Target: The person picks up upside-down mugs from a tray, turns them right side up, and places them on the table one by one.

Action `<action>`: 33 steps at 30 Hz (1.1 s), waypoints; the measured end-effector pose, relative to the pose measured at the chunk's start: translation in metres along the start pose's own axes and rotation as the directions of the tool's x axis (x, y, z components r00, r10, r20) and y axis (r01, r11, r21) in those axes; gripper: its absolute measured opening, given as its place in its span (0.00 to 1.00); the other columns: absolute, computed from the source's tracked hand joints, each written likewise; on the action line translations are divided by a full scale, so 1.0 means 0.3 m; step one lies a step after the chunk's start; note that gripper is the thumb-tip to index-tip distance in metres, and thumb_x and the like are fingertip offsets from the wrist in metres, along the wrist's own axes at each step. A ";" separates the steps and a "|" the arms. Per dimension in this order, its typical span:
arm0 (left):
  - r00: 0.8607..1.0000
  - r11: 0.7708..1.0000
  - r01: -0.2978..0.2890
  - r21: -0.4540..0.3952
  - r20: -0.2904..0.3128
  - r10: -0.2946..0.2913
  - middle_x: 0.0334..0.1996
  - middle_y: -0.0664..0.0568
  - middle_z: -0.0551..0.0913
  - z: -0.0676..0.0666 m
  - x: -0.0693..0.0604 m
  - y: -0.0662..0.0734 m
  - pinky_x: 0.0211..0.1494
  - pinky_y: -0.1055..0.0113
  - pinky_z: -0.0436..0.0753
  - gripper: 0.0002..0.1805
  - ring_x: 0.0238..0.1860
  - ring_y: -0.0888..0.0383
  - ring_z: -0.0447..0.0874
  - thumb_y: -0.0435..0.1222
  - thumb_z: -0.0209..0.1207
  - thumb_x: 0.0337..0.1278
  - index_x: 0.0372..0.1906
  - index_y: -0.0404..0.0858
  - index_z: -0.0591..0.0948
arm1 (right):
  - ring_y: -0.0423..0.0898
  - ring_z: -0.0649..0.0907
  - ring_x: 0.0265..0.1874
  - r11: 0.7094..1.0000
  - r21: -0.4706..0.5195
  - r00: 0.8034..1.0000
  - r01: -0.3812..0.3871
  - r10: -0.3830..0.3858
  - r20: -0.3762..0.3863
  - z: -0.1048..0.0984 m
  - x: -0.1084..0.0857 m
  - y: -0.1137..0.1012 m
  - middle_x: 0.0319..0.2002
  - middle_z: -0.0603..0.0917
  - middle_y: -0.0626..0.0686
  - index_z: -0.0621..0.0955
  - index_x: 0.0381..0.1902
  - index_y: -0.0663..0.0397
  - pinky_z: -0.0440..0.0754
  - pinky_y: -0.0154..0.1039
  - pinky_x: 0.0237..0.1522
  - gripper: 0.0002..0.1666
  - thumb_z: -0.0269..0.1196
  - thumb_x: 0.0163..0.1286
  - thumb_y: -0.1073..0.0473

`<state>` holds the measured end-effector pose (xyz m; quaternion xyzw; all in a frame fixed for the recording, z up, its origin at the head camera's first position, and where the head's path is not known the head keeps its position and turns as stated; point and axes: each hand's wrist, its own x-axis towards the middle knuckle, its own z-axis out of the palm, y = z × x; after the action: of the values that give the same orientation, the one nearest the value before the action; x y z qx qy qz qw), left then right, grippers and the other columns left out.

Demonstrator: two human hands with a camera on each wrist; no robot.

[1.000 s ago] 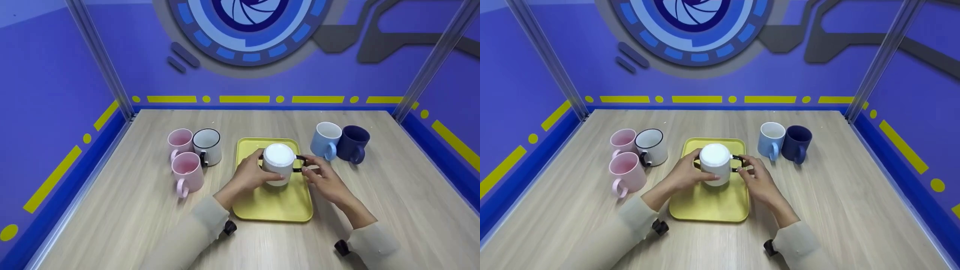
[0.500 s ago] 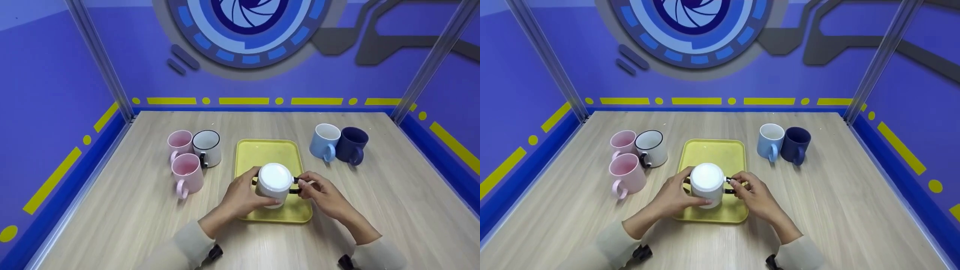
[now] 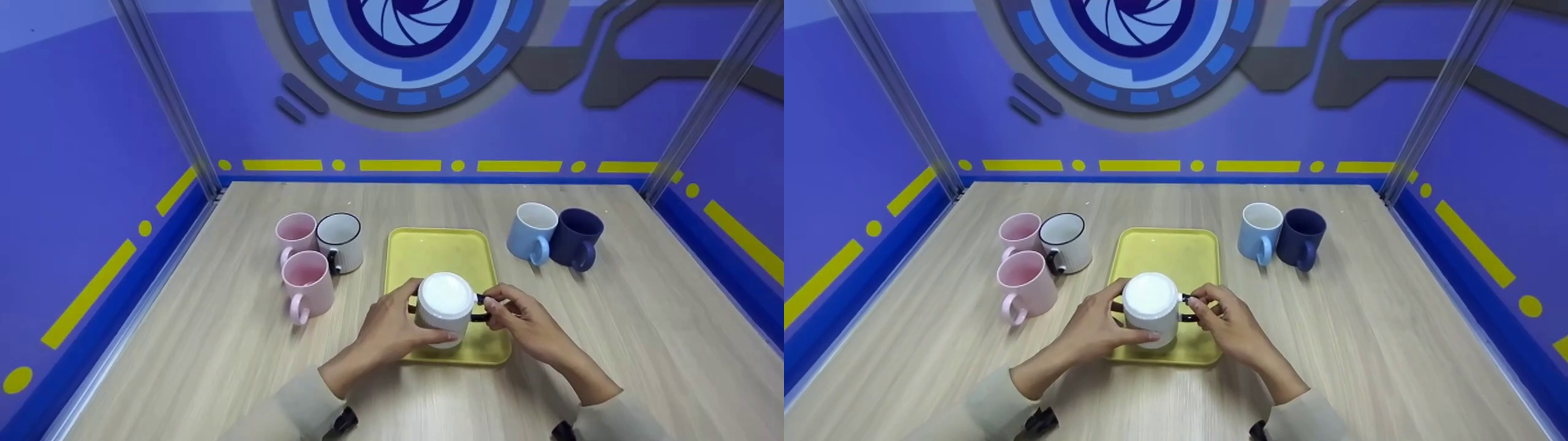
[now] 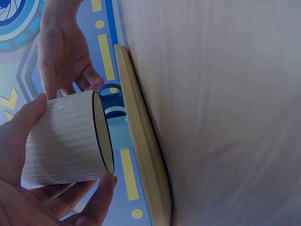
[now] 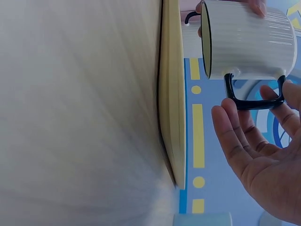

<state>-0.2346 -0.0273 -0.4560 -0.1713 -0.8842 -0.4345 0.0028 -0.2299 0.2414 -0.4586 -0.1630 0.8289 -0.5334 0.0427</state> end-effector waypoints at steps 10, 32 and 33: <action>1.000 1.000 0.008 -0.005 0.012 -0.008 0.59 0.65 0.83 -0.007 -0.008 0.011 0.55 0.59 0.81 0.50 0.53 0.60 0.83 0.68 0.78 0.31 0.67 0.60 0.75 | 0.50 0.85 0.38 0.998 -0.008 0.998 0.055 -0.055 0.027 0.003 0.005 0.003 0.45 0.82 0.64 0.80 0.51 0.59 0.88 0.38 0.43 0.13 0.56 0.82 0.55; 0.984 0.998 -0.054 -0.031 0.167 0.058 0.67 0.56 0.76 -0.025 -0.022 0.005 0.64 0.55 0.80 0.69 0.60 0.56 0.80 0.64 0.81 0.31 0.81 0.53 0.55 | 0.43 0.82 0.24 0.996 -0.059 0.981 0.060 -0.070 -0.180 0.027 0.001 -0.035 0.27 0.84 0.53 0.81 0.43 0.53 0.83 0.36 0.29 0.09 0.57 0.81 0.56; 0.983 0.998 -0.065 -0.021 0.173 0.068 0.70 0.55 0.75 -0.026 -0.022 0.004 0.67 0.54 0.79 0.71 0.63 0.55 0.79 0.63 0.81 0.30 0.82 0.53 0.53 | 0.43 0.81 0.24 0.997 -0.053 0.981 0.052 -0.061 -0.184 0.027 0.001 -0.038 0.27 0.84 0.53 0.81 0.42 0.53 0.83 0.36 0.28 0.09 0.57 0.81 0.56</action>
<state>-0.2292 -0.0346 -0.4513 -0.2379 -0.8715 -0.4246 -0.0609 -0.2257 0.2299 -0.4518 -0.1372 0.8369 -0.5271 -0.0538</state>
